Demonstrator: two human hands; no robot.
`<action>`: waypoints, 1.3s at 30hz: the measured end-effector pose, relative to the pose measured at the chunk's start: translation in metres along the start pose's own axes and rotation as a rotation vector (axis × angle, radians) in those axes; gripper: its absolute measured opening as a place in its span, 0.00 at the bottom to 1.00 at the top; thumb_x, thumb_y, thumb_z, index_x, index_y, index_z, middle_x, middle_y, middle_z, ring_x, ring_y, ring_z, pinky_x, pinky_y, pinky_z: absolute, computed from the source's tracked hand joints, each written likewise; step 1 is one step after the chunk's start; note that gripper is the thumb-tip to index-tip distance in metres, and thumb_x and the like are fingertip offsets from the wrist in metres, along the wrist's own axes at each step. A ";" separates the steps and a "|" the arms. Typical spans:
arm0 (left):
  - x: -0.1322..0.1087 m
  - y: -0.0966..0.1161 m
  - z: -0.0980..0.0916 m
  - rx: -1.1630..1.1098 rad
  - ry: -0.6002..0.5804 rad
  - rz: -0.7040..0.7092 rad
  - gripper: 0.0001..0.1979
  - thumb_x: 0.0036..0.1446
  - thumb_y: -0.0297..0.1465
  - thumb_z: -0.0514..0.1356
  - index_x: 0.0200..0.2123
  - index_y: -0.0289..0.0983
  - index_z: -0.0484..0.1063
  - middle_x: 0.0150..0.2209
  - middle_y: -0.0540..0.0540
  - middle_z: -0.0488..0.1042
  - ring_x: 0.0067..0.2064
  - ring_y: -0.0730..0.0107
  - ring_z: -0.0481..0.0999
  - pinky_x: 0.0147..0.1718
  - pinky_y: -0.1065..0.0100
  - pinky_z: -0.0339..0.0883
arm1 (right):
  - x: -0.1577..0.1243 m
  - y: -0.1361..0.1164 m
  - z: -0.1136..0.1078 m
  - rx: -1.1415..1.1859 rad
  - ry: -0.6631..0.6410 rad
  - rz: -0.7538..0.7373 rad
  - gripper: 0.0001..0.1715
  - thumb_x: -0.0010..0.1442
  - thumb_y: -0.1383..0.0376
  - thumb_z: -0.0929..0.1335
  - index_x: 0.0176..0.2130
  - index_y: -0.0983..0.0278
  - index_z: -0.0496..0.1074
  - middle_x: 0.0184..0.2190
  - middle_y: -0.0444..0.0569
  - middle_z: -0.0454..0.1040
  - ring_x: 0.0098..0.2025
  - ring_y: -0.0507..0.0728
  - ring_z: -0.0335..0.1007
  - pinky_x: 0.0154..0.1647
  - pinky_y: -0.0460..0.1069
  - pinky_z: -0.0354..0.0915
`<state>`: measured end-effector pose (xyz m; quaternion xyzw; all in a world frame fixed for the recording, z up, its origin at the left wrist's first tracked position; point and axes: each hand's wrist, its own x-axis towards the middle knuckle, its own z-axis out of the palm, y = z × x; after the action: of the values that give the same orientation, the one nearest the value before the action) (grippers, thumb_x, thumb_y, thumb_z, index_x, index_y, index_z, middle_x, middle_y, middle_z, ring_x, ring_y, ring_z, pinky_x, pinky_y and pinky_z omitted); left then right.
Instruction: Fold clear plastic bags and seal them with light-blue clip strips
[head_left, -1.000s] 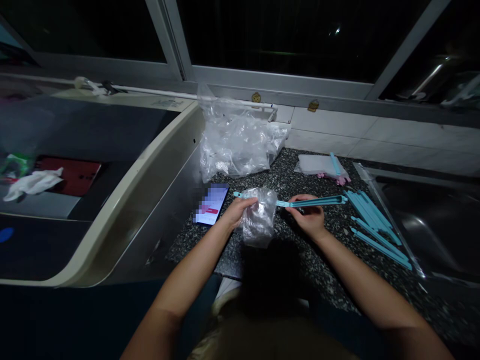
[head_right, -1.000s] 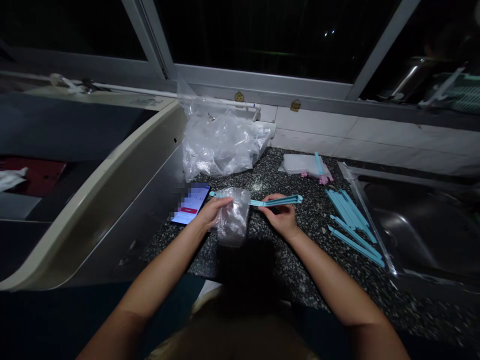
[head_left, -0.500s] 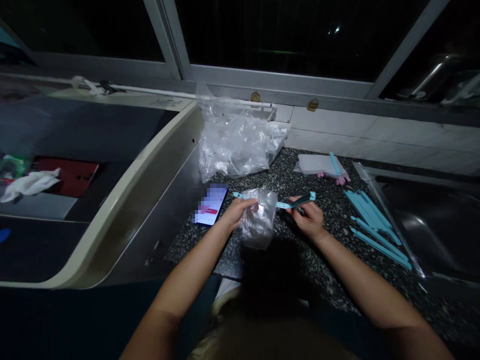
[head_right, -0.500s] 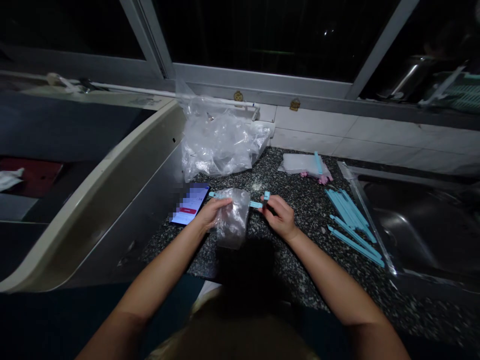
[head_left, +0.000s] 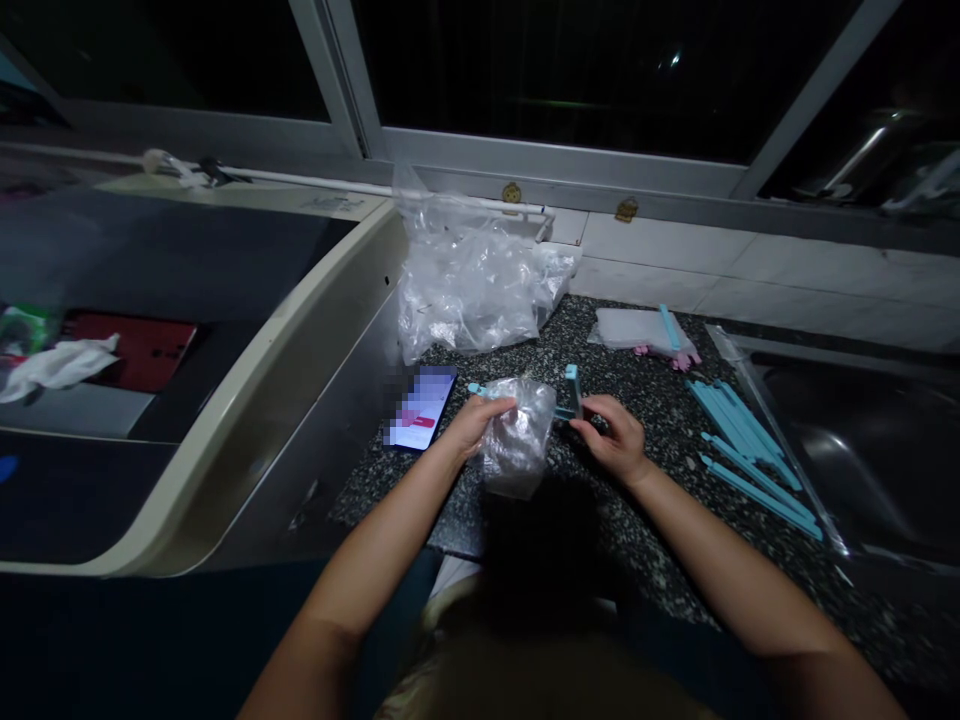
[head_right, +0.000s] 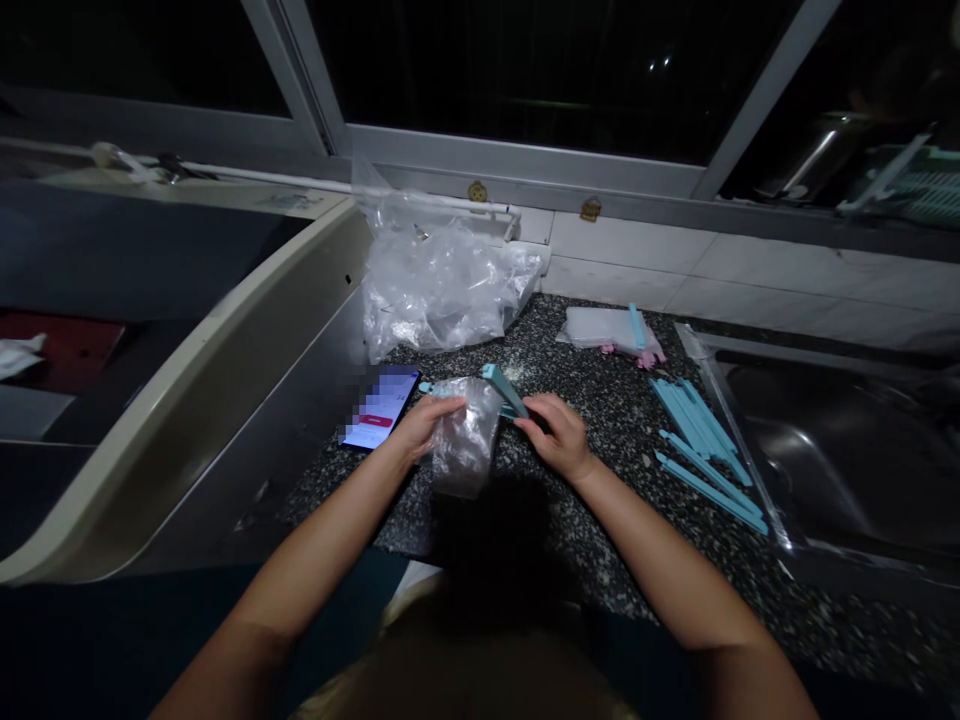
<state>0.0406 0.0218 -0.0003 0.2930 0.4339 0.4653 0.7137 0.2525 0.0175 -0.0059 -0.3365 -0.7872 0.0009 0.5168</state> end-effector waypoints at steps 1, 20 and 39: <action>0.000 0.000 0.000 0.001 -0.005 0.003 0.14 0.28 0.34 0.68 0.18 0.31 0.70 0.16 0.49 0.70 0.17 0.74 0.67 0.20 0.71 0.60 | 0.000 0.000 0.000 -0.001 -0.019 -0.006 0.10 0.53 0.63 0.67 0.38 0.59 0.71 0.31 0.49 0.75 0.31 0.55 0.71 0.31 0.51 0.70; 0.003 -0.001 -0.001 0.100 0.022 0.100 0.09 0.28 0.30 0.64 0.18 0.32 0.71 0.16 0.51 0.69 0.20 0.75 0.66 0.23 0.72 0.57 | 0.000 0.004 0.000 -0.061 -0.195 -0.071 0.14 0.56 0.65 0.65 0.43 0.59 0.73 0.31 0.50 0.73 0.31 0.52 0.70 0.31 0.48 0.69; 0.006 -0.012 0.003 0.149 -0.071 0.197 0.13 0.31 0.33 0.66 0.24 0.33 0.72 0.22 0.51 0.72 0.26 0.74 0.67 0.30 0.72 0.59 | -0.016 0.007 0.002 -0.037 -0.176 -0.085 0.19 0.55 0.70 0.65 0.47 0.60 0.70 0.30 0.49 0.69 0.31 0.52 0.68 0.30 0.46 0.68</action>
<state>0.0493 0.0224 -0.0109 0.4028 0.4111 0.4889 0.6556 0.2583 0.0157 -0.0223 -0.3110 -0.8430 -0.0061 0.4388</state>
